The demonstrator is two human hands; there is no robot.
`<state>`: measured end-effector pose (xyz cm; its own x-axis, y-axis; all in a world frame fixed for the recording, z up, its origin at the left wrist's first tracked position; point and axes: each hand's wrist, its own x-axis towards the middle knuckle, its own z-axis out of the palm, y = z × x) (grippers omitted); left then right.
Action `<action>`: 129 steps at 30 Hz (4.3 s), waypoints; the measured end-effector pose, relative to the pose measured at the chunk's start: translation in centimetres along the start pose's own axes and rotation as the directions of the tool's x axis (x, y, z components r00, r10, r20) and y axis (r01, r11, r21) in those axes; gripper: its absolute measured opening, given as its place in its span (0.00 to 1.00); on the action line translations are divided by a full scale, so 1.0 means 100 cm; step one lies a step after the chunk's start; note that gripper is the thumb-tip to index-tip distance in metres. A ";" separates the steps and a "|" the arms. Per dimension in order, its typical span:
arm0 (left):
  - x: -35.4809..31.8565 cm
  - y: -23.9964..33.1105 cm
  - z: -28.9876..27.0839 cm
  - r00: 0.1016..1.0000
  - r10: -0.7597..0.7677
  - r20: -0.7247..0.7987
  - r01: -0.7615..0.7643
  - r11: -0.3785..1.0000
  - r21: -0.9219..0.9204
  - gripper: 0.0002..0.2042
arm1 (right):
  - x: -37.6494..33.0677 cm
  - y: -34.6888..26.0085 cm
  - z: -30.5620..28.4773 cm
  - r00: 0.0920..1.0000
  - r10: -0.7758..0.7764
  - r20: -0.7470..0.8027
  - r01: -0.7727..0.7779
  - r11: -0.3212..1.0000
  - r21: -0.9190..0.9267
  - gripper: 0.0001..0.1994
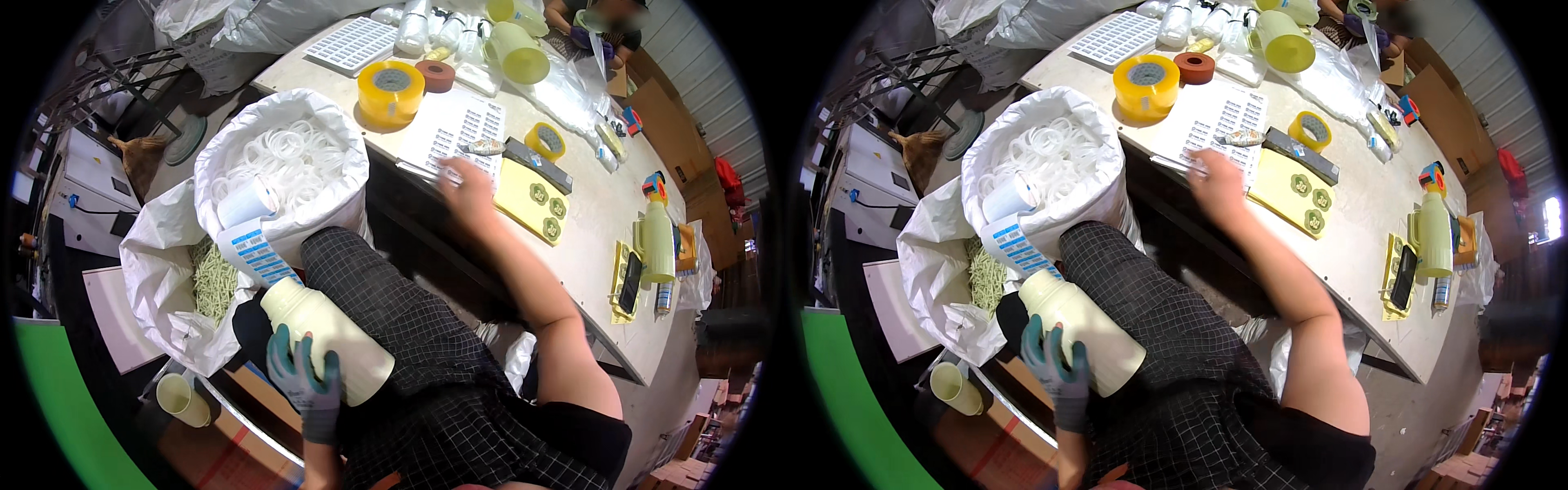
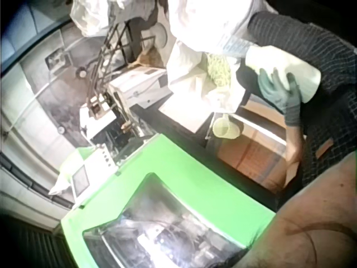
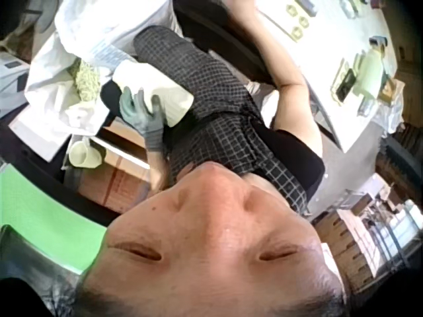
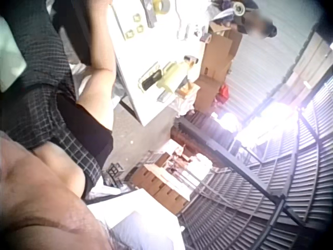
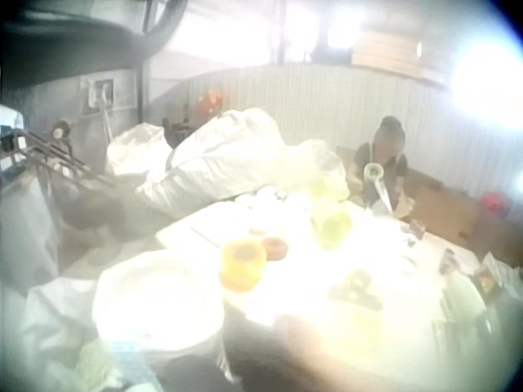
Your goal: The person applies stickers to plastic jugs by hand and places plastic components inside the jugs one at a time.
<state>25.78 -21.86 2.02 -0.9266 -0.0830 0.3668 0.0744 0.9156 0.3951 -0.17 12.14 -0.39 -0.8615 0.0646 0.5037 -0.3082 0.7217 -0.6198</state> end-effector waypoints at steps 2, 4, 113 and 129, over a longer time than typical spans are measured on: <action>0.029 0.008 0.001 0.994 0.099 0.038 -0.098 0.995 -0.032 0.24 | 0.040 0.055 -0.032 0.977 -0.203 0.067 0.213 0.901 -0.378 0.19; 0.089 0.046 0.003 0.963 0.244 0.111 -0.224 0.959 -0.171 0.24 | 0.051 0.098 -0.045 0.964 -0.178 0.197 0.247 0.870 -0.426 0.18; 0.188 0.148 0.072 0.894 0.340 0.294 -0.186 0.875 -0.446 0.19 | -0.048 0.133 -0.194 0.858 0.472 -0.202 -0.511 0.744 -0.430 0.13; 0.229 0.337 0.276 0.591 0.532 0.606 -0.444 0.842 -0.306 0.23 | -0.026 0.164 -0.181 0.965 0.245 -0.090 -0.255 0.815 -0.520 0.11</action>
<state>-3.08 17.99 0.49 -0.7316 0.6766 -0.0837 0.5870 0.6876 0.4274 4.33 36.29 -0.92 -0.8707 0.3010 0.3889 0.1782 0.9302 -0.3209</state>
